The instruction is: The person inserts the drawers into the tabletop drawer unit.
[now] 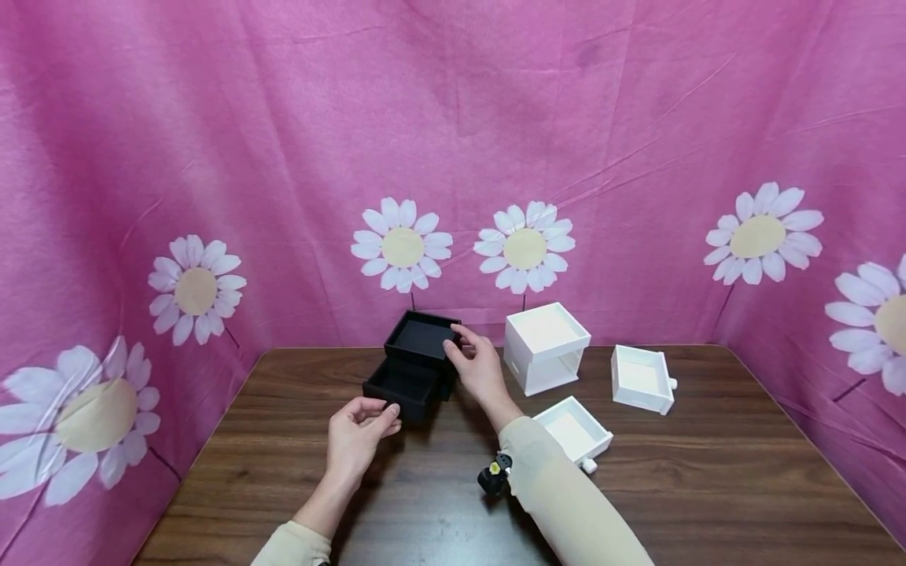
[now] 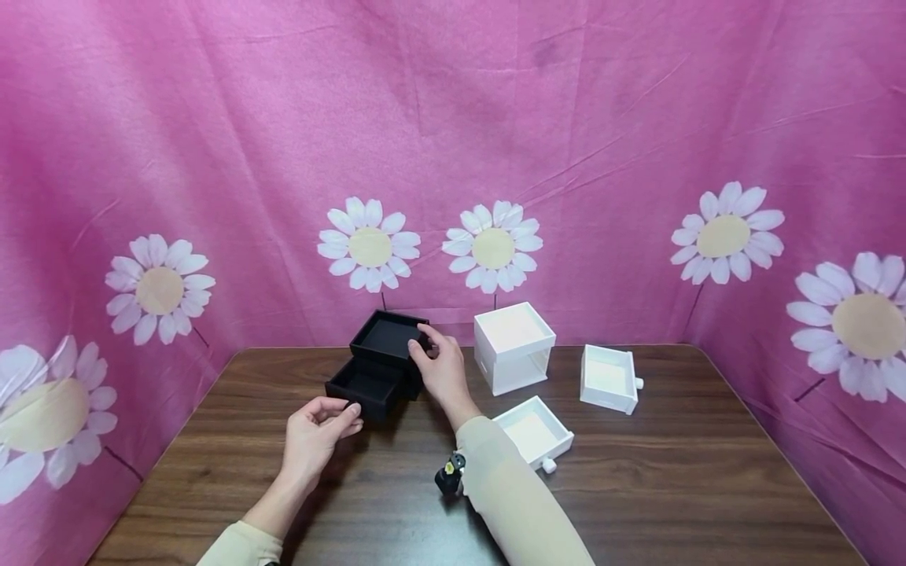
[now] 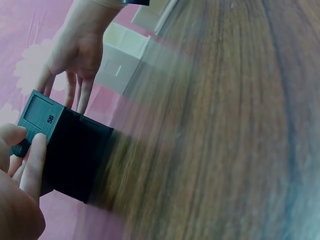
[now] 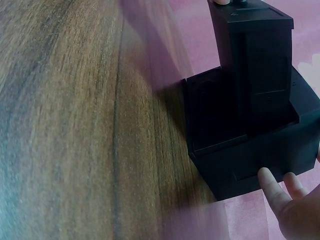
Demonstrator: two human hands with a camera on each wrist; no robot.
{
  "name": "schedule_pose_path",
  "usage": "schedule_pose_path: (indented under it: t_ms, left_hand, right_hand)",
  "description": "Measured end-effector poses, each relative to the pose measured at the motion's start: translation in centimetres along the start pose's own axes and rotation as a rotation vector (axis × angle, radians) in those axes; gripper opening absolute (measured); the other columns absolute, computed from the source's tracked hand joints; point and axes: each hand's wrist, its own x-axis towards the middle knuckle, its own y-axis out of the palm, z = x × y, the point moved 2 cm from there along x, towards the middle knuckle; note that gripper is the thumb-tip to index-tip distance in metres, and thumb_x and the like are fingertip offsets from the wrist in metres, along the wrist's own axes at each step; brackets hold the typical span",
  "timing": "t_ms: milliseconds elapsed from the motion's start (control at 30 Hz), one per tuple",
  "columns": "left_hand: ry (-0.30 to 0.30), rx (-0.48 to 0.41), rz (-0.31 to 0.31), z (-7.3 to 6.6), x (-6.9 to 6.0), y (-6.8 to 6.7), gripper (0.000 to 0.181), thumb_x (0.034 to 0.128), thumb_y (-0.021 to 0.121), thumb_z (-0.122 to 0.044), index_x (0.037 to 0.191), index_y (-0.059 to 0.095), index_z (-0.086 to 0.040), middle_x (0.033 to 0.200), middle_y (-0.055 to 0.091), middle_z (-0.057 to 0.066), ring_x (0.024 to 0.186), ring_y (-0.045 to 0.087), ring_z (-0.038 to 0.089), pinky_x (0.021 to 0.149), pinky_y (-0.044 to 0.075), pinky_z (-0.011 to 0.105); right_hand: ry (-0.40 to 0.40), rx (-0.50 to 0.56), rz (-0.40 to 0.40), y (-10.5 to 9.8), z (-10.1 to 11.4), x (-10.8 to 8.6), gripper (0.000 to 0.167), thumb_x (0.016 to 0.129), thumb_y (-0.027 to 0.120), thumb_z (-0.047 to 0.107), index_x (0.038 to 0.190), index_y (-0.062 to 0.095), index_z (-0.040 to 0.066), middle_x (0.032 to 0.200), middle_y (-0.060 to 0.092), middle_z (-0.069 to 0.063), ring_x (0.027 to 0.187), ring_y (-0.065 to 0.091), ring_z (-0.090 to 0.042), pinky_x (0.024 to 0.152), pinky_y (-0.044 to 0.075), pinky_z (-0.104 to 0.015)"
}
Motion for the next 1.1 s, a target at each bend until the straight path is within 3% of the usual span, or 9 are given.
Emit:
schedule_pose_path:
  t_ms: [200,433,667,1100]
  left_hand:
    - [0.011,-0.015,-0.015,-0.01,-0.07,0.15,0.013,0.0916,0.078,0.009,0.097,0.069,0.003,0.080,0.074,0.002,0.068,0.078,0.013,0.071,0.069,0.033]
    - [0.015,-0.032,-0.019,0.20,-0.07,0.21,0.014,0.0916,0.078,0.009,0.094,0.067,0.002,0.080,0.074,0.001,0.067,0.077,0.013,0.071,0.068,0.031]
    - [0.023,-0.037,0.006,0.55,-0.12,0.38,0.016,0.0920,0.078,0.009,0.102,0.065,0.012,0.081,0.074,0.003,0.069,0.079,0.014,0.072,0.069,0.032]
    - [0.011,-0.020,0.039,0.82,-0.13,0.39,0.015,0.0912,0.076,0.012,0.099,0.064,0.010,0.081,0.075,0.005,0.073,0.080,0.017,0.072,0.068,0.031]
  right_hand:
    - [0.004,0.000,-0.004,-0.03,-0.06,-0.01,0.043,0.102,0.074,0.023,0.144,0.070,0.013,0.129,0.065,-0.026,0.112,0.073,-0.039,0.103,0.061,-0.054]
    - [-0.013,-0.013,-0.013,-0.12,0.00,-0.08,0.042,0.102,0.074,0.023,0.143,0.070,0.011,0.126,0.066,-0.026,0.109,0.074,-0.038,0.100,0.063,-0.053]
    - [-0.010,-0.008,-0.007,-0.13,0.07,-0.06,0.043,0.102,0.074,0.023,0.143,0.070,0.011,0.127,0.066,-0.026,0.110,0.073,-0.039,0.100,0.062,-0.053]
    - [-0.035,-0.016,-0.029,0.08,-0.24,-0.02,0.042,0.102,0.073,0.022,0.142,0.070,0.010,0.126,0.065,-0.028,0.107,0.074,-0.040,0.096,0.064,-0.051]
